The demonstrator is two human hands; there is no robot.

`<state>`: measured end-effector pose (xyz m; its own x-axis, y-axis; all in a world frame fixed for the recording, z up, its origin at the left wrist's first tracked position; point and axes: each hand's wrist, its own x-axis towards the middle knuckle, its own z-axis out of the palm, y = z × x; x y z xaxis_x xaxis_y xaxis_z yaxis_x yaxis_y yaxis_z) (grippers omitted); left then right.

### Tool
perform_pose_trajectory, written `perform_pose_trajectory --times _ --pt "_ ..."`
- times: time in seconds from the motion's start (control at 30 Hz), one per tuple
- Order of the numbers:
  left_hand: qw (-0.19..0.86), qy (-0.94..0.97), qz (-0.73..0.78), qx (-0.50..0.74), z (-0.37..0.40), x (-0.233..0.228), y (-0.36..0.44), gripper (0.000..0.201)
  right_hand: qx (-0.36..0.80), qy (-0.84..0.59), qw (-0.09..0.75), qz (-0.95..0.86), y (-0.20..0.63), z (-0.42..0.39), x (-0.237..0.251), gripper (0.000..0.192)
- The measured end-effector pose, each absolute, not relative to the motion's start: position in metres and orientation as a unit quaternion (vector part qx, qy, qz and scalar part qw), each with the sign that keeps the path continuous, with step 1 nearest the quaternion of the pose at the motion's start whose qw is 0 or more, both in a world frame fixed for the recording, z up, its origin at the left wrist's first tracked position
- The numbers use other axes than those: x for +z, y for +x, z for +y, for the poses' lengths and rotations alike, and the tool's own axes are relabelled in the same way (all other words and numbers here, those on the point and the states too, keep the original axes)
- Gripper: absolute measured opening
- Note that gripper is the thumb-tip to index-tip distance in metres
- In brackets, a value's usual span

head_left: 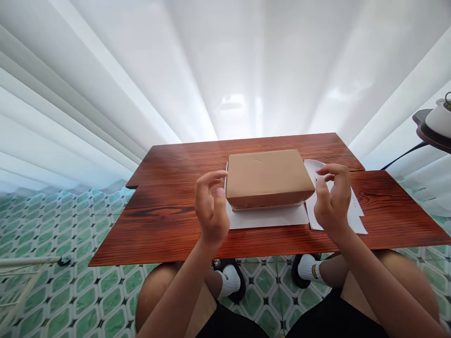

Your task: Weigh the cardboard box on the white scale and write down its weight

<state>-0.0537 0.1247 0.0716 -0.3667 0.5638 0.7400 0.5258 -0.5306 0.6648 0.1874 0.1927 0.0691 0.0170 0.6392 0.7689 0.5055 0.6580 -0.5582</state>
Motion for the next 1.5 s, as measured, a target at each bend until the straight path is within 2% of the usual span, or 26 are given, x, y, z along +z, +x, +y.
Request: perform_pose_trajectory --times 0.17,0.3,0.53,0.83,1.07,1.5 --pt "0.164 0.451 0.548 0.685 0.137 0.062 -0.069 0.051 0.254 -0.481 0.529 -0.651 0.197 0.202 0.058 0.044" --pt "0.255 0.408 0.567 0.668 0.138 0.055 -0.074 0.060 0.396 -0.482 0.470 -0.624 0.198 0.209 0.041 0.063" --pt "0.358 0.385 0.575 0.627 0.142 0.048 -0.063 0.069 0.449 -0.531 0.420 -0.583 0.196 0.212 0.041 0.082" --pt "0.385 0.376 0.585 0.607 0.141 0.045 -0.061 0.074 0.439 -0.543 0.403 -0.591 0.196 0.208 0.042 0.073" --pt "0.395 0.392 0.543 0.629 0.141 0.041 -0.057 0.059 0.431 -0.515 0.398 -0.626 0.196 0.209 0.040 0.057" --pt "0.402 0.379 0.534 0.640 0.142 0.043 -0.056 0.058 0.373 -0.511 0.404 -0.661 0.195 0.207 0.042 0.056"
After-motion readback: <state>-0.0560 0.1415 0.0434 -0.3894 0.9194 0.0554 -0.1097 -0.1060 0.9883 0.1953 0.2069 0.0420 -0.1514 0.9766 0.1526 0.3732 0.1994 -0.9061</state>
